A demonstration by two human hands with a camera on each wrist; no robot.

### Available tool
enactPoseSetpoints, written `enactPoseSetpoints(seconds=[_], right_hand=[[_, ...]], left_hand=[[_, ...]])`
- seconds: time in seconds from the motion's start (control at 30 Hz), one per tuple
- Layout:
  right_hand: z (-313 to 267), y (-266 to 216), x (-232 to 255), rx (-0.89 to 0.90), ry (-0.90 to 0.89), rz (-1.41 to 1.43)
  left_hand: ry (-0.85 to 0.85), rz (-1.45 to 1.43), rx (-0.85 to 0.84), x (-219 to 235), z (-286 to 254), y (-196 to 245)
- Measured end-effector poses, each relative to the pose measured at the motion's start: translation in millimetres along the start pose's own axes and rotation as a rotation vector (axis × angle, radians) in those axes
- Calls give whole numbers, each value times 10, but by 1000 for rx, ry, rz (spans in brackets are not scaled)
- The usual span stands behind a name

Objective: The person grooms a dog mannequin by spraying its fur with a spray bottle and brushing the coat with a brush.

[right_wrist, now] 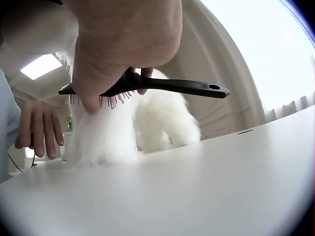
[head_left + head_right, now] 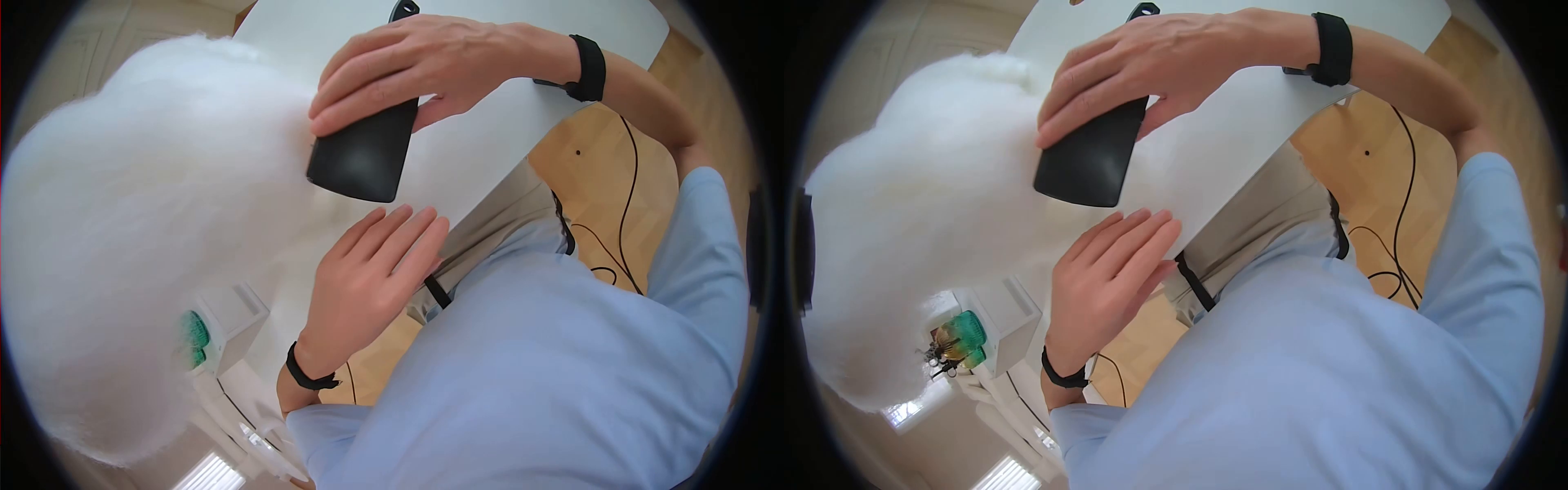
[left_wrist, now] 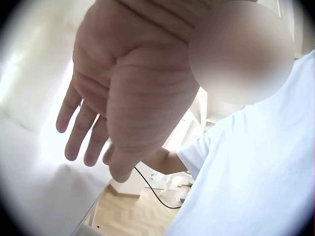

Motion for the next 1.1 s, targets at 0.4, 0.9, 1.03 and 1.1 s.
enactPoseSetpoints(seconds=[0.4,0.9,1.03,1.1], right_hand=[[-189,-289,18,104,-285,-169],[-526,524,653,-676,183,79],[-647,492,605,-796,175,193],[-671,461,578,-783,173,237]], left_hand=[[460,526,-167,589,-102,177],[-145,111,172,-229,-106,-395],[-77,103,175,-313,-199,-502],[-69,115,163,-311,-213,-469]])
Point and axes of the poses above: each hand's wrist, its own z-axis towards the middle knuckle, its own x-axis out of the back of the hand, y = z × x, the point moved 10 cm from there along z, towards the middle knuckle, and after that the axes turned 13 degrees about -z, right-handed, at the moved point
